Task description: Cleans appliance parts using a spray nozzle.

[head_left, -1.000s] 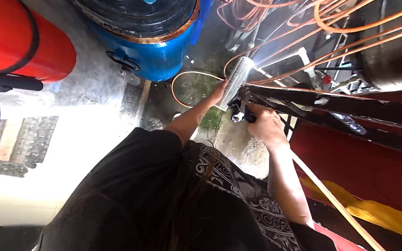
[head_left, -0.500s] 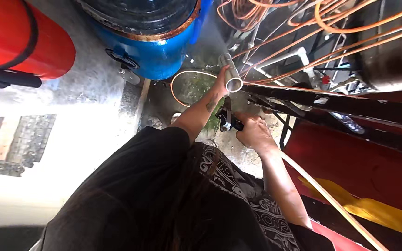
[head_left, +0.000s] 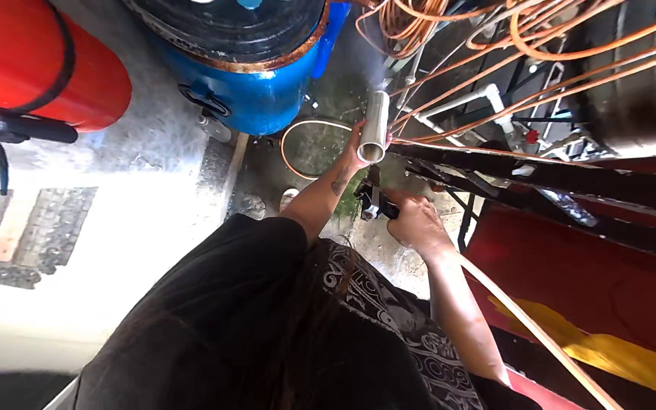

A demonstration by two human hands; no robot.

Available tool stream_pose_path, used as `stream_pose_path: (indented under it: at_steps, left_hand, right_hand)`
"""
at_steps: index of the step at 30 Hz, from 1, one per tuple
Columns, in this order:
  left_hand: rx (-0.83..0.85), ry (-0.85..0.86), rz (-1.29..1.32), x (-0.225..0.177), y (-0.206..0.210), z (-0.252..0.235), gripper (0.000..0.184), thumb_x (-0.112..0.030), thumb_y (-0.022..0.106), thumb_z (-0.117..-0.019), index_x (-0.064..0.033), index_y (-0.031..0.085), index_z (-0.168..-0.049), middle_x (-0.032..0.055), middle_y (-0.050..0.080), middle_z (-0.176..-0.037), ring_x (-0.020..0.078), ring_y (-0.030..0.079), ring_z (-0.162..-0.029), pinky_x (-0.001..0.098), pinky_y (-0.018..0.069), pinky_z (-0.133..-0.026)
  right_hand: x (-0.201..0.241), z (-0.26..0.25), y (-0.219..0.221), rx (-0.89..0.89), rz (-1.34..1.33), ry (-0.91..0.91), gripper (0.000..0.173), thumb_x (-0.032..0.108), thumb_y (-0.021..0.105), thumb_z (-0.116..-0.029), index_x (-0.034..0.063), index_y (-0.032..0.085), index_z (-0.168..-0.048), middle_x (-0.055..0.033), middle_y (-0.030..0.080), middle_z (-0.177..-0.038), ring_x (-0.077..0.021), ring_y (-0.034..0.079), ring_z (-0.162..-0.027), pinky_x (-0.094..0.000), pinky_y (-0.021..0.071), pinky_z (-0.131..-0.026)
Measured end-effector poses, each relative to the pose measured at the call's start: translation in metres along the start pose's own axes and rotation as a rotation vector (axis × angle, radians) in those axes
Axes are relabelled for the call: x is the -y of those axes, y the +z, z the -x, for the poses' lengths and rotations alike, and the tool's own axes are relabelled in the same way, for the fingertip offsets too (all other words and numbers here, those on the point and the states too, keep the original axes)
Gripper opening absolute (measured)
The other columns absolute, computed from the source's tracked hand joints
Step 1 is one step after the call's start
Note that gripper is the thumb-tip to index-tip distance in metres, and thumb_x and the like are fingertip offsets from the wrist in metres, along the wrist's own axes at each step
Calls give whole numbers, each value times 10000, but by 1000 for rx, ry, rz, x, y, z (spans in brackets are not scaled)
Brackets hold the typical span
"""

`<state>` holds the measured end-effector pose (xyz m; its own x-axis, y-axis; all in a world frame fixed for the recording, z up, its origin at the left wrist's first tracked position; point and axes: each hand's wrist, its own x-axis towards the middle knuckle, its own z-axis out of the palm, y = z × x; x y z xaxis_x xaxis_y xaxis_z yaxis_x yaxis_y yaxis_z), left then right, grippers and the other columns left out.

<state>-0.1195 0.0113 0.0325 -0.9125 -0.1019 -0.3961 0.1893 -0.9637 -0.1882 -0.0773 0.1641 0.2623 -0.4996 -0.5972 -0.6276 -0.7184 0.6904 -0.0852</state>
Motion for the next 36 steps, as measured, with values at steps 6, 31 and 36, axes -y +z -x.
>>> stream_pose_path:
  at_steps: [6,31,36]
  left_hand:
    - [-189,-13,-769,-22,16,25,405,-447,399,-1073,-109,590,-1185,62,673,-928,152,664,-776,328,574,-666]
    - [-835,1142,-2690,-243,347,210,813,-252,840,-781,-292,507,-1522,235,551,-1439,474,517,-1312,718,345,-1086]
    - [-998,864,-2665,-343,353,170,804,-252,872,-743,-261,558,-1484,213,589,-1432,461,507,-1357,779,295,-1089]
  right_hand:
    - [-5,-13,6,89,69,82,672,141,728,-830,173,559,-1480,-178,614,-1395,-391,559,-1312,-612,361,-1147]
    - [-142,-51,165,313,121,335,553,377,737,-856,93,661,-1324,-201,692,-1285,-412,629,-1235,-683,434,-1041]
    - [-136,-49,158,359,101,370,528,338,739,-858,77,665,-1310,-209,678,-1304,-406,613,-1260,-663,430,-1057]
